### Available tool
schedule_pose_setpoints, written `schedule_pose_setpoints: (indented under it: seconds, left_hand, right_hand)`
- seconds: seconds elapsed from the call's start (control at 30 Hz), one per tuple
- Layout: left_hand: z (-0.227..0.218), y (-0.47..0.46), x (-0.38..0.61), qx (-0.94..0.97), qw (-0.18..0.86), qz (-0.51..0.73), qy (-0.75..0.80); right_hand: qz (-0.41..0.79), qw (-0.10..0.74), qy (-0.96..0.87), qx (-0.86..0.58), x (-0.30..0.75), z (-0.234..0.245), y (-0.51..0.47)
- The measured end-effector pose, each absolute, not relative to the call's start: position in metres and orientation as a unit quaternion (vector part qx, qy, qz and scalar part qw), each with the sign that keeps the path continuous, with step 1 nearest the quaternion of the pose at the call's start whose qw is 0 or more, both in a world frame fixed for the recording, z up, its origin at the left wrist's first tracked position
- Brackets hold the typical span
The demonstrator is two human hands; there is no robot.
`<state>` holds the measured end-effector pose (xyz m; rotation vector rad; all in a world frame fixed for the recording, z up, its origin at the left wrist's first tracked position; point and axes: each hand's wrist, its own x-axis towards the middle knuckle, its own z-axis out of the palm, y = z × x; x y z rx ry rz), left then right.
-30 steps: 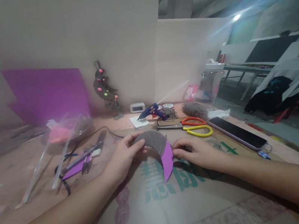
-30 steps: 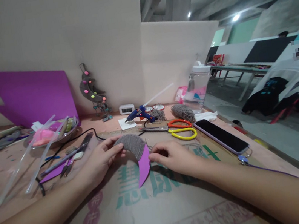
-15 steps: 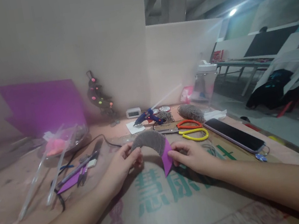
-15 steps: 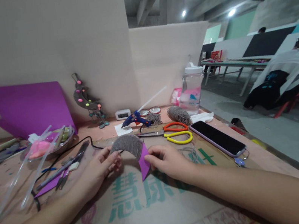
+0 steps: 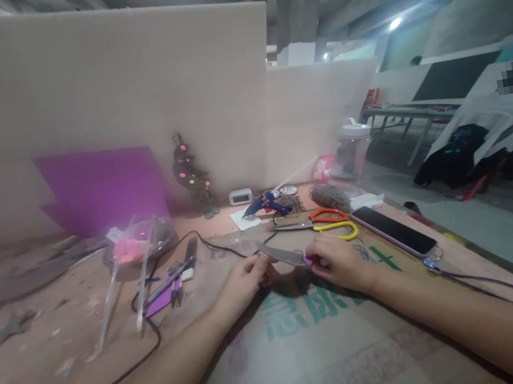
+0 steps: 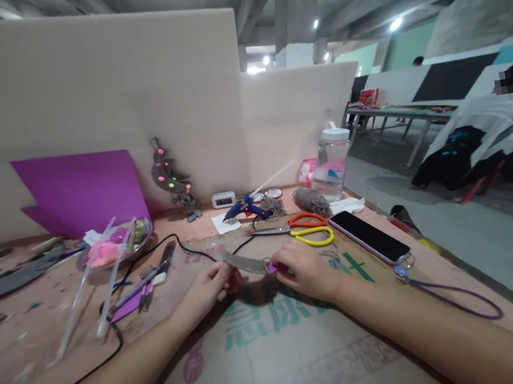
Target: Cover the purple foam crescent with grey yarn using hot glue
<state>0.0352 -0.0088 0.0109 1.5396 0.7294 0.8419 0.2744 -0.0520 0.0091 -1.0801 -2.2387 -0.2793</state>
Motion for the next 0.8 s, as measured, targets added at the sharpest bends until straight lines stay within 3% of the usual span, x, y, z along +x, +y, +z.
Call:
schedule_pose_setpoints:
  seconds: [0.17,0.3,0.5,0.67,0.8]
  left_hand:
    - [0.005,-0.011,0.035,0.689,0.562,0.349,0.297]
    - [0.002,-0.012,0.036,0.672,0.574,0.34,0.322]
    - [0.006,-0.01,0.033,0.599,0.615,0.356,0.369]
    - [0.007,-0.012,0.032,0.589,0.605,0.379,0.378]
    - [0.002,-0.013,0.036,0.604,0.58,0.372,0.401]
  right_hand:
    - [-0.205,0.244,-0.865,-0.388,0.272,0.012,-0.053]
    - [-0.201,0.193,-0.889,-0.363,0.269,0.013,-0.055]
    - [-0.192,0.236,-0.852,-0.425,0.271,0.012,-0.056]
    - [-0.061,0.38,-0.779,-0.496,0.279,0.007,-0.052]
    - [0.138,0.385,-0.762,-0.502,0.285,0.001,-0.048]
